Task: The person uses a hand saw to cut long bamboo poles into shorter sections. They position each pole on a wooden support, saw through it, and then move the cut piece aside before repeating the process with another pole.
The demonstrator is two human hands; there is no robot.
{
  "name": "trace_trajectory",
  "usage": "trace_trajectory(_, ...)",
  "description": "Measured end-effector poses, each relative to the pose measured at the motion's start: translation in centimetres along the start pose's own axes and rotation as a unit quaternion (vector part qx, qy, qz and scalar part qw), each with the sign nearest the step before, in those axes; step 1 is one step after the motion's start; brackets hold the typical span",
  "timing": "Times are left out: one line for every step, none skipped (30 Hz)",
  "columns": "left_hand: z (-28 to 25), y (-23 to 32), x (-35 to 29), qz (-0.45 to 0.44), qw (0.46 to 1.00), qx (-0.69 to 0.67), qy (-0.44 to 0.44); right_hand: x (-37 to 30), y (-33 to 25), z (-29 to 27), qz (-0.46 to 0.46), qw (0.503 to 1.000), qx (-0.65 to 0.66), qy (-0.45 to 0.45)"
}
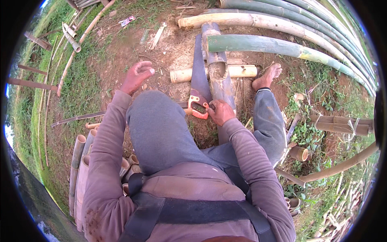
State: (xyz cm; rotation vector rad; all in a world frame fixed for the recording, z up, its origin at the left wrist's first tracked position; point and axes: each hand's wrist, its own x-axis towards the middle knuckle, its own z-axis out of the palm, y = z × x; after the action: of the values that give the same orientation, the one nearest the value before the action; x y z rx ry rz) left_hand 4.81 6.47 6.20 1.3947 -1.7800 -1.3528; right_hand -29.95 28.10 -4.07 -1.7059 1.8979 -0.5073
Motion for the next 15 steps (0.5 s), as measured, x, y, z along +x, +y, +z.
trace_trajectory(1.0, 0.6, 2.8, 0.013, 0.998, 0.041, -0.053, -0.3, 0.5, 0.5, 0.028, 0.999, 0.019, -0.002)
trace_trajectory(2.5, 1.4, 5.3, 0.006, 0.994, 0.065, -0.093, -0.7, 1.3, 0.8, 0.027, 0.999, 0.024, 0.016)
trace_trajectory(4.0, 2.2, 7.6, 0.001, 0.987, 0.090, -0.132, -1.4, 1.6, 0.6, -0.018, 0.998, -0.011, 0.061)
trace_trajectory(6.0, 3.2, 10.0, -0.001, 0.978, 0.117, -0.174, -1.8, 3.1, 1.5, -0.070, 0.993, -0.016, 0.089)
trace_trajectory(8.0, 4.0, 12.0, -0.004, 0.971, 0.139, -0.193, -1.9, 3.7, 1.9, -0.117, 0.987, -0.018, 0.112)
trace_trajectory(10.0, 4.7, 13.8, -0.008, 0.964, 0.162, -0.210, -2.1, 4.0, 1.8, -0.142, 0.983, -0.033, 0.110)
trace_trajectory(11.9, 5.4, 15.7, -0.011, 0.956, 0.186, -0.227, -2.1, 4.2, 2.0, -0.154, 0.982, -0.025, 0.111)
trace_trajectory(13.2, 3.8, 18.3, 0.057, 0.955, 0.187, -0.221, -1.8, 4.2, 1.9, -0.153, 0.984, -0.007, 0.094)
trace_trajectory(14.6, 3.1, 20.3, 0.091, 0.956, 0.174, -0.216, -1.7, 4.2, 1.9, -0.142, 0.986, -0.002, 0.081)
trace_trajectory(15.6, 2.8, 22.0, 0.112, 0.960, 0.130, -0.223, -1.4, 3.8, 1.5, -0.124, 0.989, 0.018, 0.075)
trace_trajectory(17.2, 3.3, 22.7, 0.130, 0.960, 0.084, -0.232, -1.4, 3.7, 1.4, -0.098, 0.992, 0.031, 0.074)
trace_trajectory(18.4, 3.6, 23.1, 0.150, 0.961, 0.061, -0.223, -1.2, 3.6, 1.3, -0.073, 0.994, 0.046, 0.071)
trace_trajectory(19.2, 3.1, 23.5, 0.184, 0.956, 0.092, -0.207, -1.1, 3.5, 1.2, -0.053, 0.995, 0.063, 0.064)
trace_trajectory(19.2, 2.5, 23.9, 0.217, 0.950, 0.123, -0.186, -1.1, 3.3, 0.9, -0.046, 0.995, 0.067, 0.060)
trace_trajectory(19.5, 1.8, 24.1, 0.247, 0.943, 0.153, -0.161, -1.1, 3.2, 0.5, -0.040, 0.995, 0.071, 0.054)
